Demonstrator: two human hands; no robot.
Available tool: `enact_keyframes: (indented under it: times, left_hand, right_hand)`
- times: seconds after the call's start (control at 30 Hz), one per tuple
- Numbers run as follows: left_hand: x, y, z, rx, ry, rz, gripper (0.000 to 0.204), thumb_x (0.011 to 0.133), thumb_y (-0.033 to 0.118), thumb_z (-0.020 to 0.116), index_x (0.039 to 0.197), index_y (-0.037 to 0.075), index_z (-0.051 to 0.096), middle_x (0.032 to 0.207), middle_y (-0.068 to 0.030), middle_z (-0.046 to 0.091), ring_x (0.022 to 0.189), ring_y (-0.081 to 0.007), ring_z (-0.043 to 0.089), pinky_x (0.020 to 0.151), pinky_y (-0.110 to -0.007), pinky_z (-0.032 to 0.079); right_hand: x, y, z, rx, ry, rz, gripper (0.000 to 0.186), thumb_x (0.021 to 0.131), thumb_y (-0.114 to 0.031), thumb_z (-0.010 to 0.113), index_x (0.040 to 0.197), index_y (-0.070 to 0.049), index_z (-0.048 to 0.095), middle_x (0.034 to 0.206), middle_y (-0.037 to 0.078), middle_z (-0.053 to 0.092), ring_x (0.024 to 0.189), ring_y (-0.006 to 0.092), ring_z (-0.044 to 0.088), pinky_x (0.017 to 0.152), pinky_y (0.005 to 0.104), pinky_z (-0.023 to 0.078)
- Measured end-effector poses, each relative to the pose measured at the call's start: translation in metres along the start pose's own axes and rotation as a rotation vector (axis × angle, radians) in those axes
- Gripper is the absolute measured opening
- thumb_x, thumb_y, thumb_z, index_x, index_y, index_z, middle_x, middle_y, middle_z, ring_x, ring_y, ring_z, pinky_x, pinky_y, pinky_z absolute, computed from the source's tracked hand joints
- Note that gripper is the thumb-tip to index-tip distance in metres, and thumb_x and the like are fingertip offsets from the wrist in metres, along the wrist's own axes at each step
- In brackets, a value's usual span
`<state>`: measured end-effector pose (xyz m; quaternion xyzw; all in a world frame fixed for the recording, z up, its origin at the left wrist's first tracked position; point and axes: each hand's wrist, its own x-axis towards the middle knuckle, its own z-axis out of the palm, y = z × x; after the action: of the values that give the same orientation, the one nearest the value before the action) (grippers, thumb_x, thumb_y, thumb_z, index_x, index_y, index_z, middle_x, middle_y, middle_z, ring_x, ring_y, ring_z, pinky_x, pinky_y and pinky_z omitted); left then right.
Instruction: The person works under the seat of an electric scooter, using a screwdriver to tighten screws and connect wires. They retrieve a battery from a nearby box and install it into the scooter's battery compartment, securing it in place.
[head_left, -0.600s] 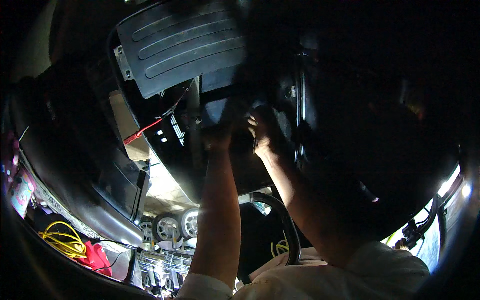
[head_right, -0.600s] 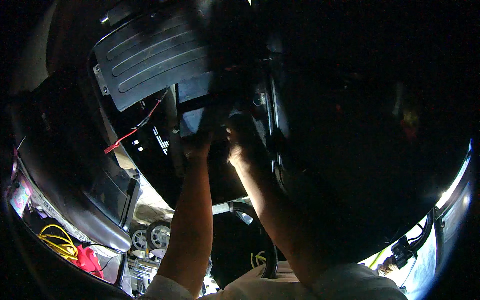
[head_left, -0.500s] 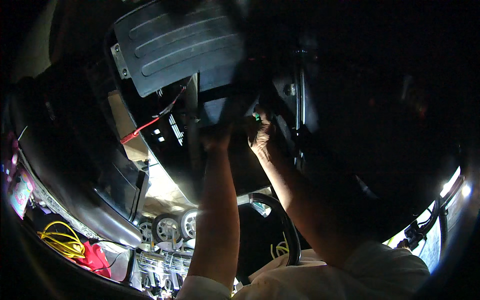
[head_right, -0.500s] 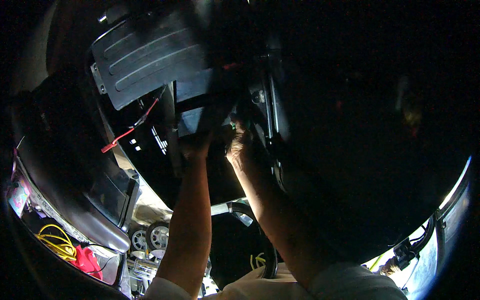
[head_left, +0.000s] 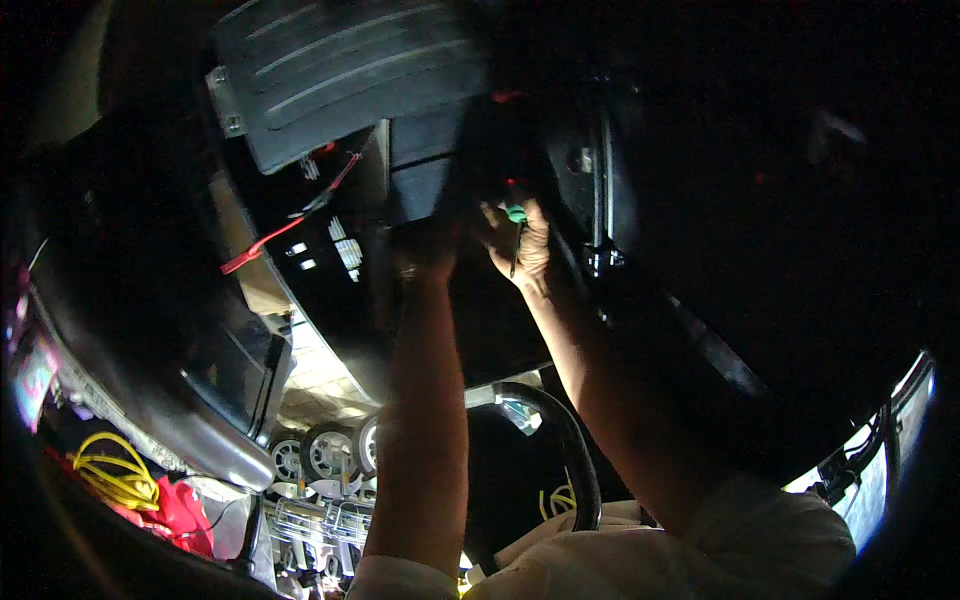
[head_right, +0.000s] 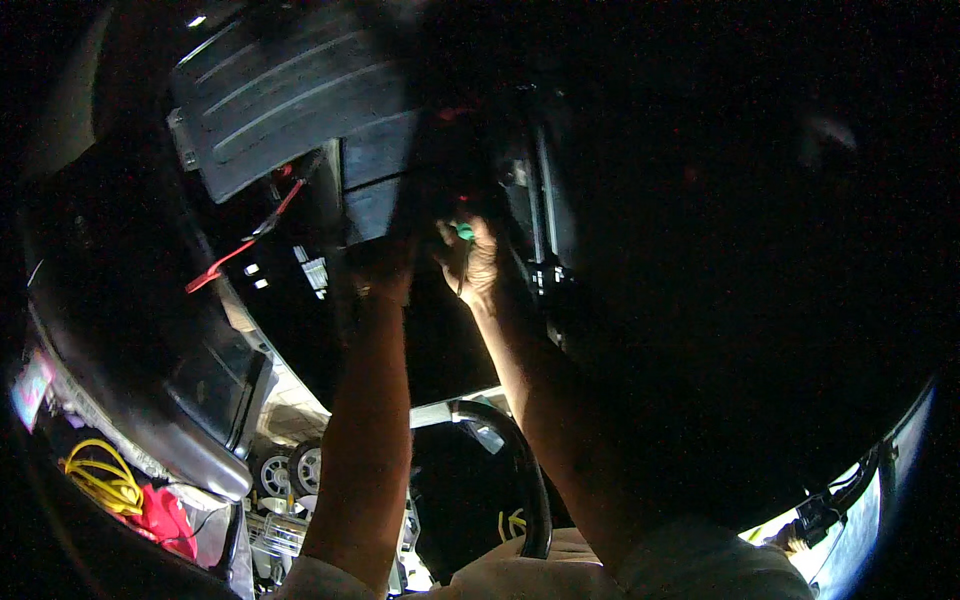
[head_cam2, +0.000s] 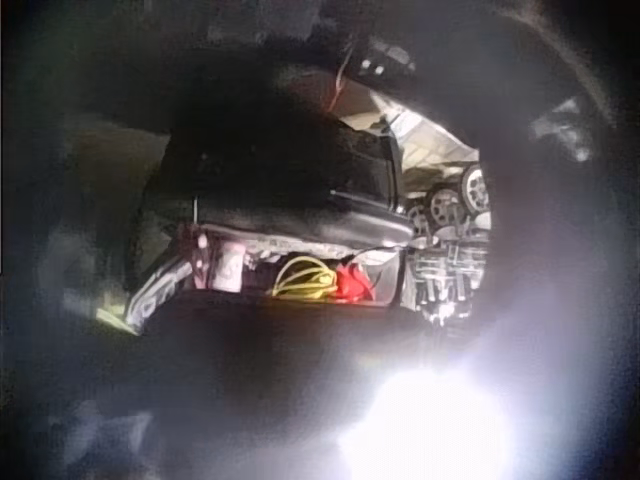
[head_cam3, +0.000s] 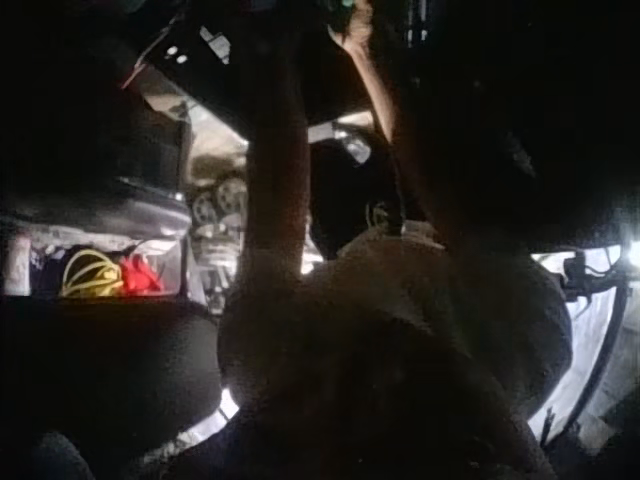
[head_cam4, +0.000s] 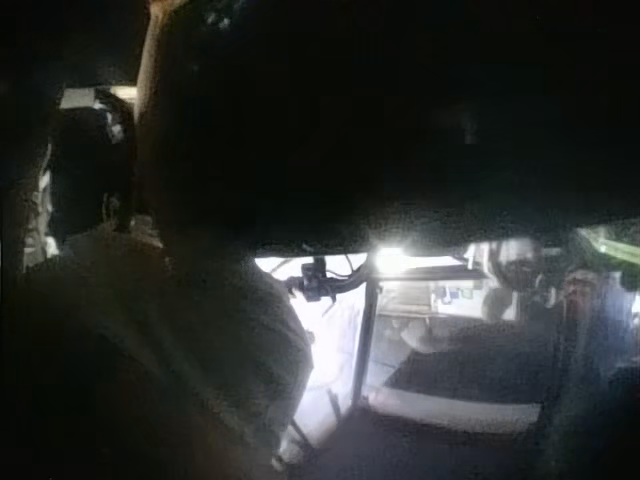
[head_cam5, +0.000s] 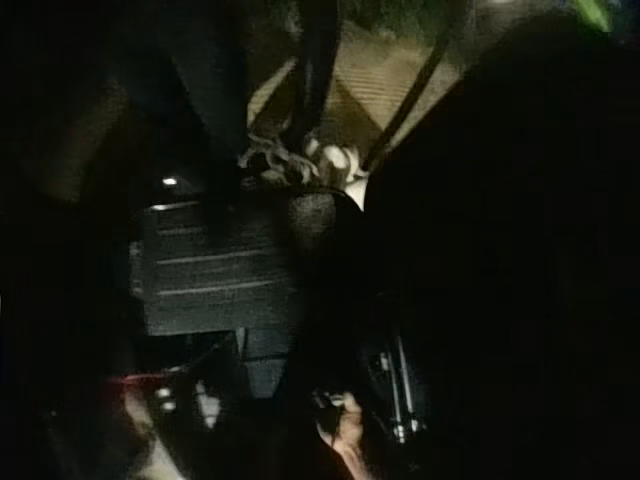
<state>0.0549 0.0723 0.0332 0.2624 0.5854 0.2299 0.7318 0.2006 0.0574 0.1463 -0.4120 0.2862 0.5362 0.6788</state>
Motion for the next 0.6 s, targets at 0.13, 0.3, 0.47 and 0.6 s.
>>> enact_keyframes:
  times: [0.13, 0.3, 0.47, 0.6]
  left_hand:
    - [-0.056, 0.064, 0.020, -0.695, 0.097, -0.434, 0.050, 0.096, 0.044, 0.037, 0.129, 0.010, 0.052, 0.129, -0.0131, 0.053, 0.116, -0.0273, 0.052, 0.095, -0.039, 0.043]
    - [-0.102, 0.099, 0.036, 0.314, 0.065, -0.294, 0.046, 0.094, 0.036, 0.047, 0.132, 0.009, 0.049, 0.130, -0.0136, 0.053, 0.119, -0.0268, 0.051, 0.098, -0.035, 0.041]
    - [-0.063, 0.095, 0.042, -0.073, -0.191, 0.067, 0.053, 0.090, 0.033, 0.058, 0.133, 0.005, 0.045, 0.135, -0.0153, 0.048, 0.122, -0.0307, 0.047, 0.098, -0.043, 0.043]
    - [-0.027, 0.094, 0.041, -0.775, -0.363, -0.046, 0.057, 0.088, 0.029, 0.060, 0.135, 0.004, 0.042, 0.137, -0.0161, 0.044, 0.125, -0.0325, 0.043, 0.103, -0.046, 0.037]
  right_hand:
    - [-0.019, 0.001, 0.013, -0.296, 0.216, -0.122, 0.036, 0.074, -0.035, 0.077, 0.103, -0.018, 0.064, 0.095, -0.003, 0.062, 0.102, 0.0188, 0.058, 0.085, 0.0372, 0.049]
    - [-0.020, -0.005, 0.011, -0.340, 0.062, -0.237, 0.049, 0.078, -0.032, 0.073, 0.122, -0.019, 0.055, 0.121, 0.001, 0.054, 0.113, 0.0151, 0.050, 0.094, 0.0377, 0.045]
    - [0.012, 0.007, 0.009, -0.179, 0.197, -0.134, 0.045, 0.074, -0.030, 0.074, 0.114, -0.018, 0.058, 0.111, 0.001, 0.054, 0.100, 0.0205, 0.052, 0.080, 0.0363, 0.048]
    - [0.015, 0.001, 0.005, -0.162, 0.177, -0.086, 0.041, 0.070, -0.027, 0.075, 0.107, -0.020, 0.059, 0.109, 0.001, 0.054, 0.100, 0.0218, 0.052, 0.081, 0.0399, 0.047]
